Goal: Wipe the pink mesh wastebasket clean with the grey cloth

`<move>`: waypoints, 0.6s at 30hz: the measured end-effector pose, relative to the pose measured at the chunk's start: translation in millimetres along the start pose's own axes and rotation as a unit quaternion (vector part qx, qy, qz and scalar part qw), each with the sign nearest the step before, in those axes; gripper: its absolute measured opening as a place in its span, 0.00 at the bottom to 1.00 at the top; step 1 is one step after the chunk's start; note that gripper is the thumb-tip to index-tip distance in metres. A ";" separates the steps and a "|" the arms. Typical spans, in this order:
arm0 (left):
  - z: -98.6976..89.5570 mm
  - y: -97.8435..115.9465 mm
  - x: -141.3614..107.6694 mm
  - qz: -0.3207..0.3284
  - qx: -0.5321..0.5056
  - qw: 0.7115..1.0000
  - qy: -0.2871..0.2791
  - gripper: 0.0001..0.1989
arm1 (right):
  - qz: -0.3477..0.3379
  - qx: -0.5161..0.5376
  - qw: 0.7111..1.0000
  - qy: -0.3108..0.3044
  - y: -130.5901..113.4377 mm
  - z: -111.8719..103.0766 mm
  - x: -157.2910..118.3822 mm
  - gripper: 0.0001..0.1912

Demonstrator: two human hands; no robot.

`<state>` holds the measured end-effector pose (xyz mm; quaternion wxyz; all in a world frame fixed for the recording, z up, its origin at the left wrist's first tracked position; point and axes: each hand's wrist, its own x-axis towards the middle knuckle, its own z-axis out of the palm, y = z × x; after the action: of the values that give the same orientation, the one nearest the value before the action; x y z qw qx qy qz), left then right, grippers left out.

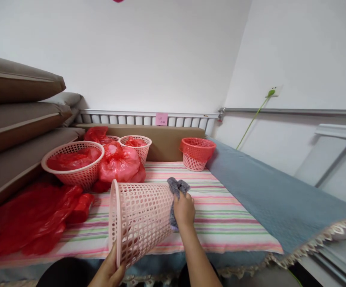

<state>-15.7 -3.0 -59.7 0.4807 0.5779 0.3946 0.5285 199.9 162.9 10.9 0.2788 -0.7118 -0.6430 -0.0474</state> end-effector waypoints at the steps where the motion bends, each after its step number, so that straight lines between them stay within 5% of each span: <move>1: 1.0 3.6 0.7 -0.004 0.012 1.000 0.001 0.28 | 0.007 -0.007 1.000 -0.001 6.8 2.2 1.6 0.17; 4: 3.9 27.7 9.9 -0.032 -0.007 0.999 0.005 0.31 | -0.022 -0.013 0.999 0.020 12.9 4.6 -2.8 0.16; 9: 0.7 71.4 36.9 -0.036 0.013 0.993 0.114 0.37 | -0.050 -0.015 0.998 0.041 0.5 -0.1 -15.3 0.17; 14: -6.3 71.6 40.7 -0.060 -0.021 0.994 0.089 0.38 | -0.094 0.030 0.994 0.036 -27.7 -10.0 -29.0 0.17; 18: -4.7 64.3 36.5 -0.046 0.011 0.994 0.101 0.36 | -0.164 0.108 0.980 0.014 -76.9 -29.6 -53.9 0.18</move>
<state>-18.9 18.2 11.2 0.4560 0.5080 0.4734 0.5567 127.0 102.8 38.6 0.3519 -0.5617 -0.7481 -0.0326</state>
